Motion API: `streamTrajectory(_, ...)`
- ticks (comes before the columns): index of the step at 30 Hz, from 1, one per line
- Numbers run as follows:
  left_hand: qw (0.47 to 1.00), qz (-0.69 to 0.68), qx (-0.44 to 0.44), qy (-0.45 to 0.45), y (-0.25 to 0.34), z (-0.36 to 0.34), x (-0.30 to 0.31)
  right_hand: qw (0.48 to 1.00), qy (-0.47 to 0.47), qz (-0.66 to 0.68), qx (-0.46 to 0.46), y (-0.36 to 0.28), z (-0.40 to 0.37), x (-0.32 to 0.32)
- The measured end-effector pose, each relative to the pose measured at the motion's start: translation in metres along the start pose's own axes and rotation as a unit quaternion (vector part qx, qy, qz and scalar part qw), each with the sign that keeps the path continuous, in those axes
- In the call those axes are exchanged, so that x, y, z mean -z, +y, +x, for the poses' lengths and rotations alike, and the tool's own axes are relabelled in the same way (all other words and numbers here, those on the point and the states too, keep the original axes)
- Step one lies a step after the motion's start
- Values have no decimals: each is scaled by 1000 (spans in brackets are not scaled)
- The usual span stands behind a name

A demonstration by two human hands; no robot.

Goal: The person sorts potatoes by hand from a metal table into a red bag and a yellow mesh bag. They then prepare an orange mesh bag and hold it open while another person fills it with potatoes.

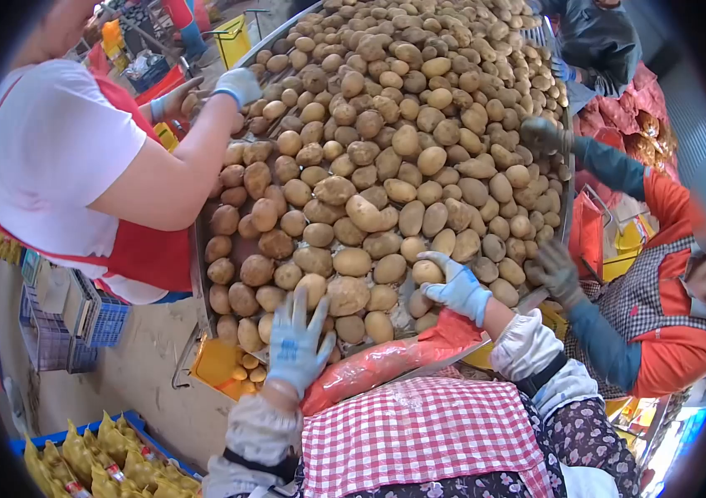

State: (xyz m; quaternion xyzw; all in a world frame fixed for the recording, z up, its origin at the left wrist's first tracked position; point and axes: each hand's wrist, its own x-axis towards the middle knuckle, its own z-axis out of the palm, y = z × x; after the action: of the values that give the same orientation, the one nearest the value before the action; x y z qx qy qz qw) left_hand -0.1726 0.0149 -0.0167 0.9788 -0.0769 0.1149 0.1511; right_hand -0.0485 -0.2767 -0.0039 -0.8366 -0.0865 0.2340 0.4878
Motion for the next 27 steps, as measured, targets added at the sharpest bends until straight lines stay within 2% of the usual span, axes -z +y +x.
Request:
streamTrajectory(1, 996, -57, 18, -61, 0, -21, -1, 1000, 2, 4, -5, 4, -1, 4)
streamTrajectory(3, 998, -49, -5, -50, -2, -24, 11, 971, 70, -207, 100, 10, 0, 12)
streamTrajectory(5, 965, -118, 126, -199, 1, -14, 33, 971, 60, -215, 81, 1, 5, 12)
streamTrajectory(7, 975, -93, 107, -171, -3, 2, 28, 972, 36, -233, 18, -2, 13, 6)
streamTrajectory(9, 989, -140, 4, 49, 3, 43, 21, 965, 36, -258, 16, 1, 27, 1)
streamTrajectory(10, 989, -139, 3, 47, 7, 55, 13, 971, 58, -233, 2, 3, 32, -1)
streamTrajectory(12, 998, 20, -50, 45, 11, 72, -13, 971, 82, -224, -3, 10, 37, -3)
streamTrajectory(13, 997, 21, -50, 46, 10, 75, -22, 971, 82, -225, -1, -5, 38, -1)
streamTrajectory(15, 997, -47, 8, -66, 9, 81, -33, 932, 3, -344, -116, -32, 38, 4)
streamTrajectory(17, 997, -51, -2, -50, 7, 72, -29, 916, -11, -384, -114, -41, 46, 6)
streamTrajectory(19, 995, 5, -17, -100, 7, 55, -12, 895, -123, -417, -95, -60, 50, 11)
streamTrajectory(20, 995, -7, 12, -102, 8, 43, -5, 872, -170, -454, -72, -51, 53, 9)
streamTrajectory(23, 990, 37, 68, -118, -2, 4, 6, 858, -179, -479, -40, -58, 44, 0)
streamTrajectory(24, 989, 33, 59, -132, -7, -3, 8, 857, -186, -479, -35, -57, 47, -5)
streamTrajectory(27, 988, 28, 48, -142, -6, -5, 13, 890, -81, -417, 165, -53, 53, -19)
